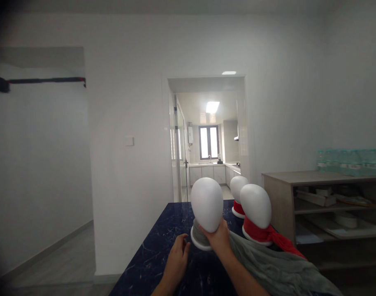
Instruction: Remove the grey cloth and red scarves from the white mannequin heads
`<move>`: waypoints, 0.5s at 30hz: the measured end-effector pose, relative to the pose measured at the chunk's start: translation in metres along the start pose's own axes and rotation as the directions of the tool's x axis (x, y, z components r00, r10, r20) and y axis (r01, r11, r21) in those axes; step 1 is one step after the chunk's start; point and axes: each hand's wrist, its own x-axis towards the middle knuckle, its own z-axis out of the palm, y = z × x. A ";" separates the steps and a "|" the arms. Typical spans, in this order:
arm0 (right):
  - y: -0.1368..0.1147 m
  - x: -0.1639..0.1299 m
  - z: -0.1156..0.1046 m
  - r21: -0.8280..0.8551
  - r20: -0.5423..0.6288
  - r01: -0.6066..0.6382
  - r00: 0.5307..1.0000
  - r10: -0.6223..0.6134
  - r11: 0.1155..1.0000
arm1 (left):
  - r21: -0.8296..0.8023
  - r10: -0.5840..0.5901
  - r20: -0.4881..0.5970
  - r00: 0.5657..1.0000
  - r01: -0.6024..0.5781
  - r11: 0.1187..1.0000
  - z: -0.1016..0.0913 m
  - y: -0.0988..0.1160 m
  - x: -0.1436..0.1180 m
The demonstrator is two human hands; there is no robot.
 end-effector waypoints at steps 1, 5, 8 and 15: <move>0.001 0.000 0.012 -0.035 0.022 -0.009 1.000 0.009 0.999 | 0.042 0.027 -0.001 1.000 -0.027 0.999 -0.001 -0.001 0.000; 0.007 -0.007 0.046 -0.161 0.081 -0.046 0.995 0.060 0.986 | 0.249 0.039 0.085 0.996 -0.060 0.967 -0.001 -0.007 0.001; 0.013 -0.017 0.061 -0.182 0.090 -0.084 0.991 0.102 0.980 | 0.304 -0.007 0.159 0.987 -0.043 0.952 0.004 -0.017 0.002; 0.028 -0.019 0.058 -0.116 0.204 -0.075 0.974 0.098 0.990 | 0.303 -0.066 0.184 0.981 0.007 0.953 0.013 -0.038 0.002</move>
